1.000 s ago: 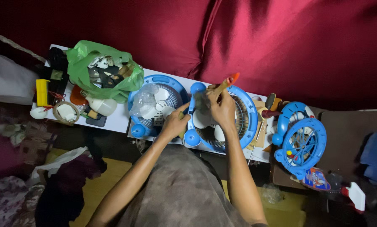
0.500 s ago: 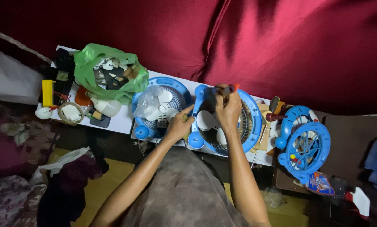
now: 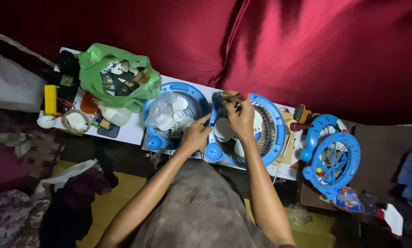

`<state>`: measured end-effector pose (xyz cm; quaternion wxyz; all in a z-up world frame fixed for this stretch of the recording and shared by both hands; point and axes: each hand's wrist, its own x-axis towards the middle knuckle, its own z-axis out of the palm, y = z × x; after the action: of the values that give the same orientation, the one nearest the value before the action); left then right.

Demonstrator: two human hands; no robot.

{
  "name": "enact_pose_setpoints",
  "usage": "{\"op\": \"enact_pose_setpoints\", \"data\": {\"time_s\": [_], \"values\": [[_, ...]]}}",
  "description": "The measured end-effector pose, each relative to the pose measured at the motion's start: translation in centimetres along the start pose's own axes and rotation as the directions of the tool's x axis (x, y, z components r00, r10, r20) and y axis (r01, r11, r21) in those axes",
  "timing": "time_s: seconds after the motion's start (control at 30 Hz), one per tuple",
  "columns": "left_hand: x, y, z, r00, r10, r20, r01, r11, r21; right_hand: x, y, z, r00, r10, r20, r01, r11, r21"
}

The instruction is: The person cleans the blades and cage of a disassembled blue electric fan using a brush and a screwdriver. They wipe the fan blades and cage with a cloth, then use a screwdriver to clean the center hub area.

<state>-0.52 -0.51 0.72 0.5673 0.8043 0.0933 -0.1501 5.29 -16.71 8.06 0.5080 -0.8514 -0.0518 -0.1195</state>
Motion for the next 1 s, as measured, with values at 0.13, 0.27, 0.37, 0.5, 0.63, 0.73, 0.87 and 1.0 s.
{"op": "enact_pose_setpoints", "data": {"time_s": [0.13,0.27,0.37,0.5,0.63,0.73,0.87,1.0], "values": [[0.0,-0.1,0.2,1.0,-0.01,0.013,0.01,1.0,-0.028,-0.7,-0.3,-0.8,0.991,0.005,0.134,-0.011,0.999,0.046],[0.2,-1.2,0.5,0.997,-0.045,0.063,0.051,0.994,-0.094,-1.6,-1.0,-1.6,1.0,-0.001,0.024,0.0,1.0,0.031],[0.8,-1.8,0.7,0.996,0.079,0.035,-0.072,0.984,-0.16,-2.0,-2.3,-1.7,0.928,-0.364,0.08,0.373,0.902,-0.217],[1.0,-1.7,0.9,0.992,-0.021,0.128,0.067,0.93,-0.361,-3.5,-3.7,-1.7,0.972,0.183,0.149,-0.164,0.978,-0.13],[0.2,-0.8,0.0,0.98,-0.101,0.174,0.147,0.95,-0.276,-3.8,-3.7,-2.2,0.966,0.229,0.118,-0.202,0.958,-0.205],[0.2,0.3,-0.4,0.979,-0.078,0.191,0.135,0.941,-0.309,-3.6,-3.1,-2.6,0.977,0.162,0.138,-0.137,0.975,-0.172],[0.1,0.4,-0.3,0.982,-0.052,0.182,0.113,0.932,-0.343,-3.7,-1.9,-2.5,0.989,0.071,0.132,-0.022,0.939,-0.342],[0.4,0.1,-0.1,0.98,-0.089,0.179,0.132,0.961,-0.242,-4.1,-1.5,-2.5,0.963,0.165,0.211,-0.131,0.977,-0.167]]}}
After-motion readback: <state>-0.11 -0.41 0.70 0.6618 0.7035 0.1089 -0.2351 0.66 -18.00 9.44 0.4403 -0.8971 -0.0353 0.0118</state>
